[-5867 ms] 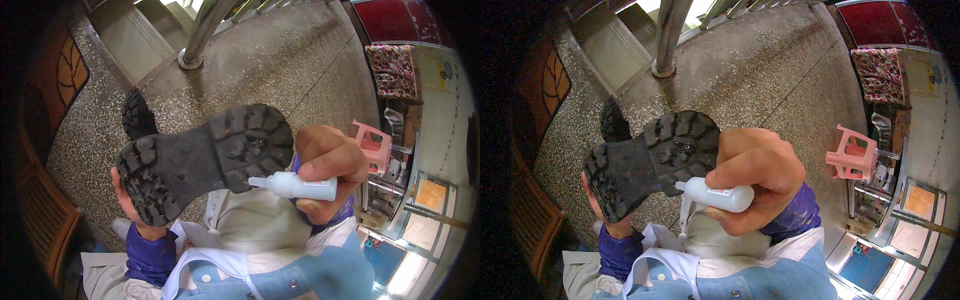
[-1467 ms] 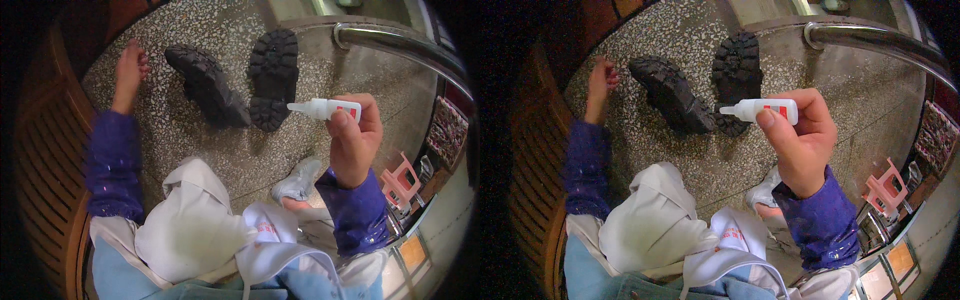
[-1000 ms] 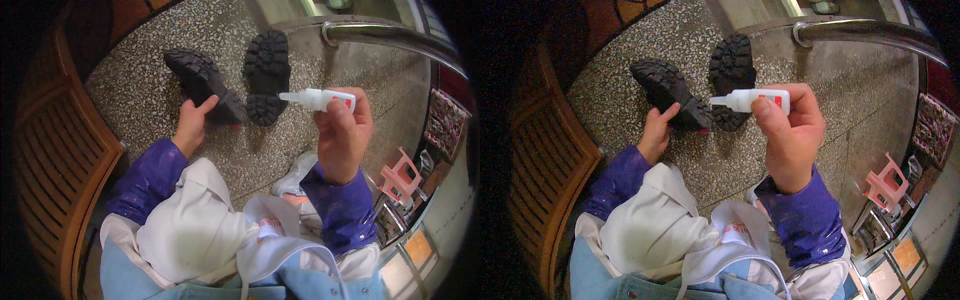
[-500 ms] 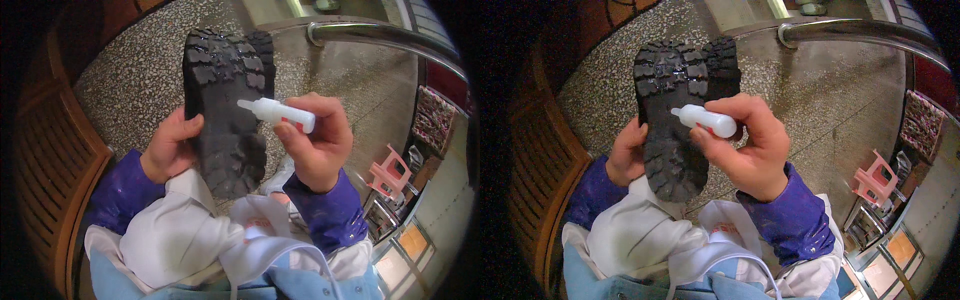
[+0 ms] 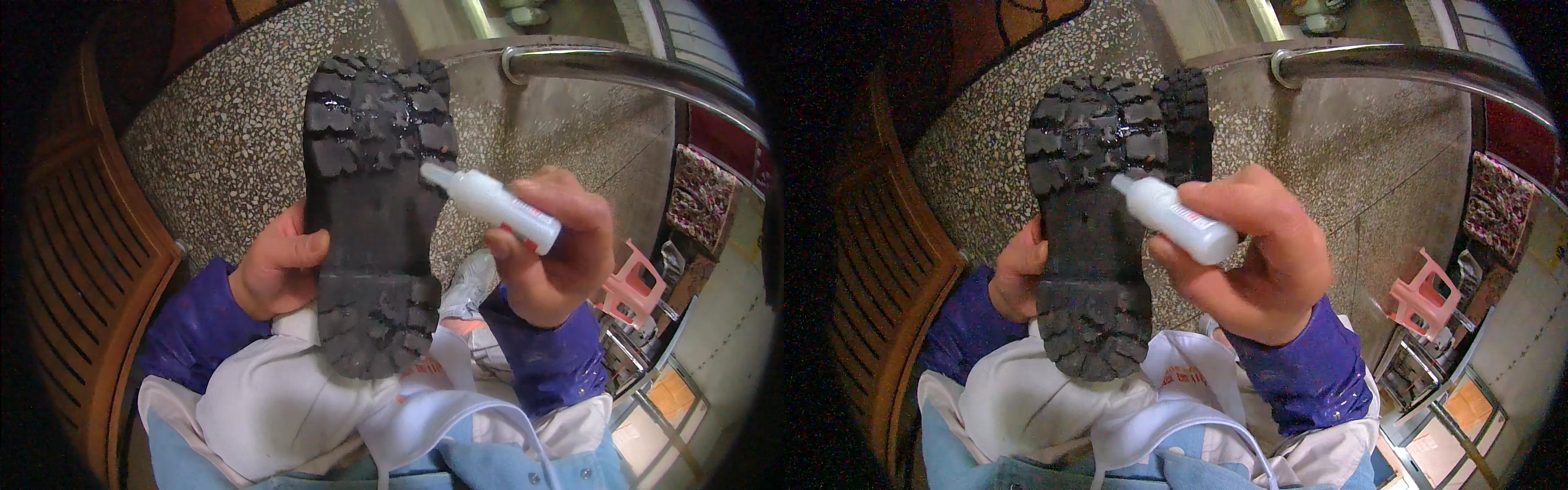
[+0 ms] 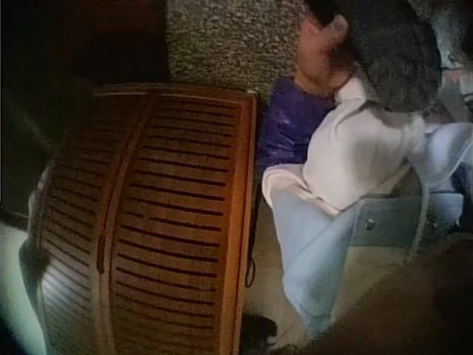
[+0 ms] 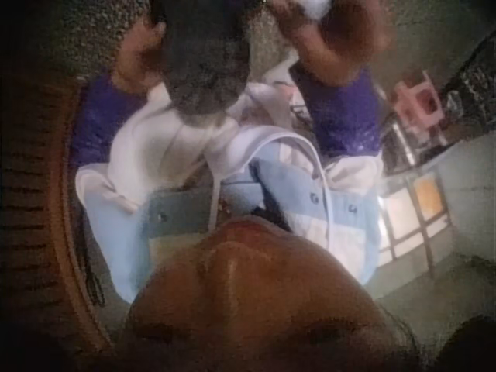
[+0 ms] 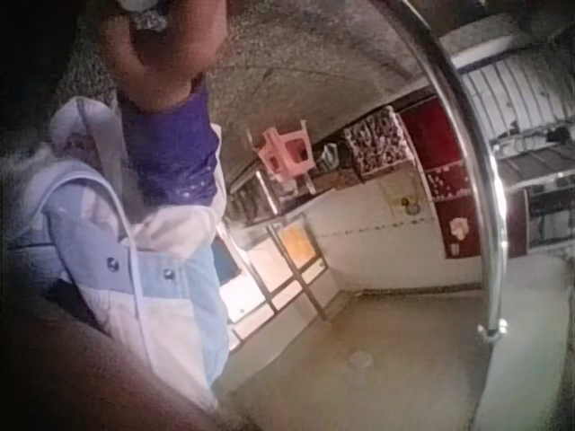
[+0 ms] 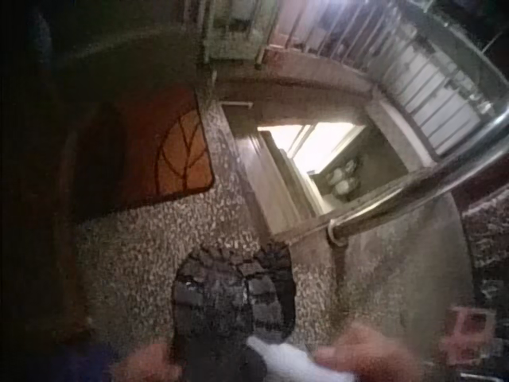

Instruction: The person applies glue from a small white bottle to the sole of a black shoe, spreading it across the tread pattern. They rotate the shoe to cover different areas and continue applying glue to the second shoe.

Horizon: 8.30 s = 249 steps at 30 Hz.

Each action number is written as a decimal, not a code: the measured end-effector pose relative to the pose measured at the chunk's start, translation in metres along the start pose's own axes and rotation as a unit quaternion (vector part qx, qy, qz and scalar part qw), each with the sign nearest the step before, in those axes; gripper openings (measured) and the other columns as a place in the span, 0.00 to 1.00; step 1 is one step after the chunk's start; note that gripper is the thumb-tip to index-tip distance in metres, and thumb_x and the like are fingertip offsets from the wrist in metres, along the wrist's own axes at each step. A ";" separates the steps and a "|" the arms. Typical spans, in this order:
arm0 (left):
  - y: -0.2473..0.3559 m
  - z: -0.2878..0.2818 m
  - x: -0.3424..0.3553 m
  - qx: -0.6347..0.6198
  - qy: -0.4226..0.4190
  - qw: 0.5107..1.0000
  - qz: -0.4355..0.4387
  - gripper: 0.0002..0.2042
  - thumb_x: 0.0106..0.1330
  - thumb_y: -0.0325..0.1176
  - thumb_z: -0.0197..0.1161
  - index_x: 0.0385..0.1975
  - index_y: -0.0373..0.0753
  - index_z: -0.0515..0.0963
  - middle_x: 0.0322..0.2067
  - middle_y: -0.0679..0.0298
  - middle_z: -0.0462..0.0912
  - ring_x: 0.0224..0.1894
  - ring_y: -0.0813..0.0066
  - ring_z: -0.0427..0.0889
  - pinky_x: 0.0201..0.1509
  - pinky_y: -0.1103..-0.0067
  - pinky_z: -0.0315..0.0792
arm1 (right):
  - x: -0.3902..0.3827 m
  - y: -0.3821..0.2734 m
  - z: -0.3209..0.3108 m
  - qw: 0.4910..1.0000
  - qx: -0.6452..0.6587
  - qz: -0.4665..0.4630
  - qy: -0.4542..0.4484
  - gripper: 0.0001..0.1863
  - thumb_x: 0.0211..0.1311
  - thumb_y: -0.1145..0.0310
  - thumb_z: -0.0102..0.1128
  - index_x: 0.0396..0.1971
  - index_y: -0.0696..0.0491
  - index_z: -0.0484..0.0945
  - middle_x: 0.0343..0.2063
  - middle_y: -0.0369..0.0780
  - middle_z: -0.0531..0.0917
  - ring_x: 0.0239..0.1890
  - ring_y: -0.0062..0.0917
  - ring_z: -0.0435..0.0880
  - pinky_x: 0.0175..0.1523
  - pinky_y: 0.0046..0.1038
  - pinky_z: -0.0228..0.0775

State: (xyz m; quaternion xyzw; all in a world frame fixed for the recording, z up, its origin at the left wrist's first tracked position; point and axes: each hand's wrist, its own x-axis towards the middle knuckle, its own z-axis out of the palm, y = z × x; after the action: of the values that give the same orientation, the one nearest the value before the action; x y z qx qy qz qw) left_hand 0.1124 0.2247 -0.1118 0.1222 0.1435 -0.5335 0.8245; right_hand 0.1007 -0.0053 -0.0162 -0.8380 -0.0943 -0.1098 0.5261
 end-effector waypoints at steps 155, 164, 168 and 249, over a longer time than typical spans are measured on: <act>-0.014 -0.007 0.003 -0.063 -0.024 0.995 -0.077 0.24 0.67 0.39 0.55 0.57 0.29 0.62 0.51 0.52 0.75 0.52 0.63 0.77 0.59 0.69 0.70 | 0.007 0.015 0.005 0.959 -0.140 -0.073 -0.236 0.15 0.34 0.81 0.69 0.25 0.55 0.74 0.13 0.37 0.70 0.14 0.25 0.68 0.19 0.24 0.57; -0.013 -0.009 0.002 -0.071 -0.015 0.995 -0.063 0.24 0.67 0.39 0.55 0.57 0.30 0.63 0.51 0.52 0.75 0.52 0.63 0.77 0.59 0.68 0.70 | 0.008 0.014 0.011 0.961 -0.153 -0.060 -0.224 0.13 0.35 0.82 0.67 0.25 0.55 0.74 0.14 0.37 0.69 0.14 0.25 0.68 0.20 0.23 0.57; -0.008 -0.009 0.002 -0.071 -0.017 0.995 -0.065 0.24 0.68 0.37 0.53 0.58 0.30 0.61 0.52 0.52 0.74 0.53 0.62 0.76 0.60 0.68 0.68 | 0.013 0.017 0.010 0.965 -0.148 -0.052 -0.210 0.13 0.35 0.83 0.66 0.25 0.57 0.75 0.15 0.37 0.70 0.15 0.23 0.68 0.20 0.22 0.57; -0.005 -0.011 -0.007 0.202 0.003 0.979 0.035 0.26 0.58 0.21 0.60 0.59 0.36 0.66 0.57 0.62 0.72 0.60 0.69 0.69 0.65 0.71 0.59 | -0.030 -0.033 0.029 0.971 0.042 0.163 -0.171 0.16 0.43 0.77 0.71 0.33 0.58 0.76 0.20 0.41 0.80 0.18 0.26 0.79 0.22 0.24 0.67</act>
State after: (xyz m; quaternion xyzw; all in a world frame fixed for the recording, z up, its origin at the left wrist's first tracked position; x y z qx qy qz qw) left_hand 0.1038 0.2328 -0.1194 0.2930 0.0311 -0.5216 0.8007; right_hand 0.0651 0.0338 -0.0090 -0.8255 -0.0495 0.1270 0.5478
